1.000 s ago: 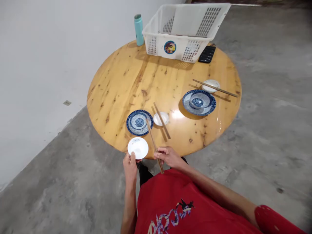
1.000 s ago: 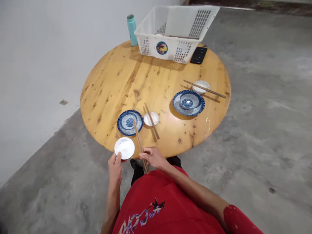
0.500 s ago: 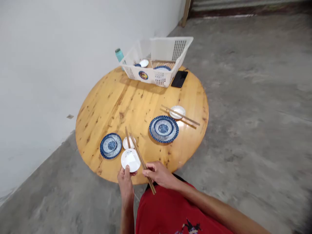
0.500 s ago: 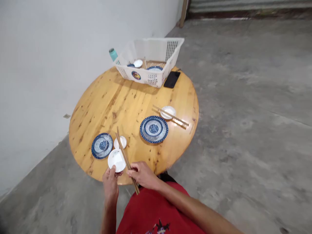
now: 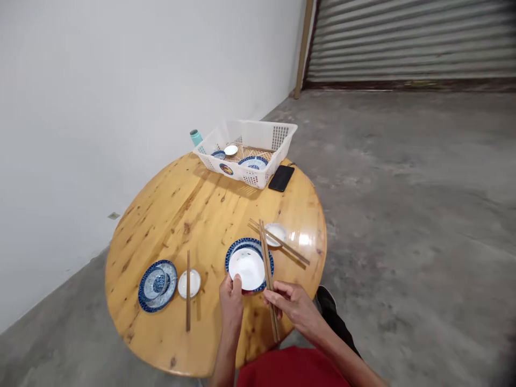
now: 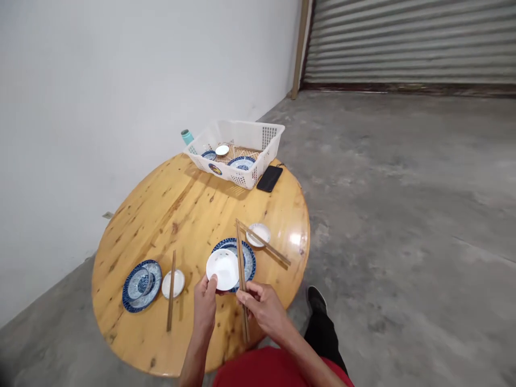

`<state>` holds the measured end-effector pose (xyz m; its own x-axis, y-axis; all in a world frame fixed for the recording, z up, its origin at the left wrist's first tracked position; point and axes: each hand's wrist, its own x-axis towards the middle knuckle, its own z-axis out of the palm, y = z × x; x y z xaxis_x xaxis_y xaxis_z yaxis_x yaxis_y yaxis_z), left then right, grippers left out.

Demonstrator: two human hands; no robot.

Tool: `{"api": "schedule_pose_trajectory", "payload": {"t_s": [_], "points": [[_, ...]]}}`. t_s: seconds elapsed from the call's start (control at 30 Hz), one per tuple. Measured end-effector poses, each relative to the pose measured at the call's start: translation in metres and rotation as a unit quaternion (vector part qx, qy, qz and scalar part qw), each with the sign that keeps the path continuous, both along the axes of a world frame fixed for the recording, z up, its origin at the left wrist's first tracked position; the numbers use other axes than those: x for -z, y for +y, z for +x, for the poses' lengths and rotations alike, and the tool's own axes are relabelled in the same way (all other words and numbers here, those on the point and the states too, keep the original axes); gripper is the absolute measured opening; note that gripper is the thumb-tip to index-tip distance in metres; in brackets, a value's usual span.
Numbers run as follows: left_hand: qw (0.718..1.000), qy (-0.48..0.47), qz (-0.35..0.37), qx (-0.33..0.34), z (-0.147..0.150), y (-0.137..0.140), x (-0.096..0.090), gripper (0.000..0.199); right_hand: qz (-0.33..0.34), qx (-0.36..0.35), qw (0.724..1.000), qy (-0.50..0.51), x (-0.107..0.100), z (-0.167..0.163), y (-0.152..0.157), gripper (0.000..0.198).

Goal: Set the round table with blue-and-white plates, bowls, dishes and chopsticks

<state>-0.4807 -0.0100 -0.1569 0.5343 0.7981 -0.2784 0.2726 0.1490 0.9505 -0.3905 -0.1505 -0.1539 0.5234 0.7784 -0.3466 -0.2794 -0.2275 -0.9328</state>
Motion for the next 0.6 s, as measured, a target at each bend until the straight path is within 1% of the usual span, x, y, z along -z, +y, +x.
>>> {"api": "schedule_pose_trajectory", "payload": {"t_s": [0.07, 0.2, 0.3, 0.37, 0.4, 0.47, 0.53, 0.6], "points": [[1.000, 0.001, -0.007, -0.019, 0.030, -0.023, 0.001, 0.041, 0.007, -0.014, 1.000, -0.010, -0.001, 0.039, -0.020, 0.047], [0.996, -0.006, -0.016, -0.082, 0.093, -0.079, 0.002, 0.044, -0.006, -0.064, 0.998, -0.020, -0.003, 0.116, -0.074, 0.049], [0.994, -0.009, -0.033, -0.101, 0.138, -0.120, -0.006, 0.044, -0.014, -0.110, 0.993, -0.030, -0.011, 0.169, -0.107, 0.049], [0.995, -0.007, -0.040, -0.091, 0.164, -0.137, -0.016, 0.043, -0.009, -0.130, 0.991, -0.035, -0.019, 0.198, -0.118, 0.049], [0.996, -0.007, -0.038, -0.085, 0.176, -0.141, -0.022, 0.043, -0.003, -0.138, 0.990, -0.034, -0.022, 0.211, -0.120, 0.048], [0.997, -0.008, -0.023, -0.076, 0.196, -0.141, -0.035, 0.042, 0.012, -0.152, 0.988, -0.031, -0.029, 0.236, -0.118, 0.047], [0.997, -0.010, 0.001, -0.074, 0.214, -0.129, -0.047, 0.041, 0.022, -0.165, 0.986, -0.031, -0.035, 0.261, -0.111, 0.047], [0.996, -0.015, 0.028, -0.078, 0.230, -0.108, -0.059, 0.040, 0.026, -0.172, 0.984, -0.042, -0.042, 0.289, -0.101, 0.048]]}}
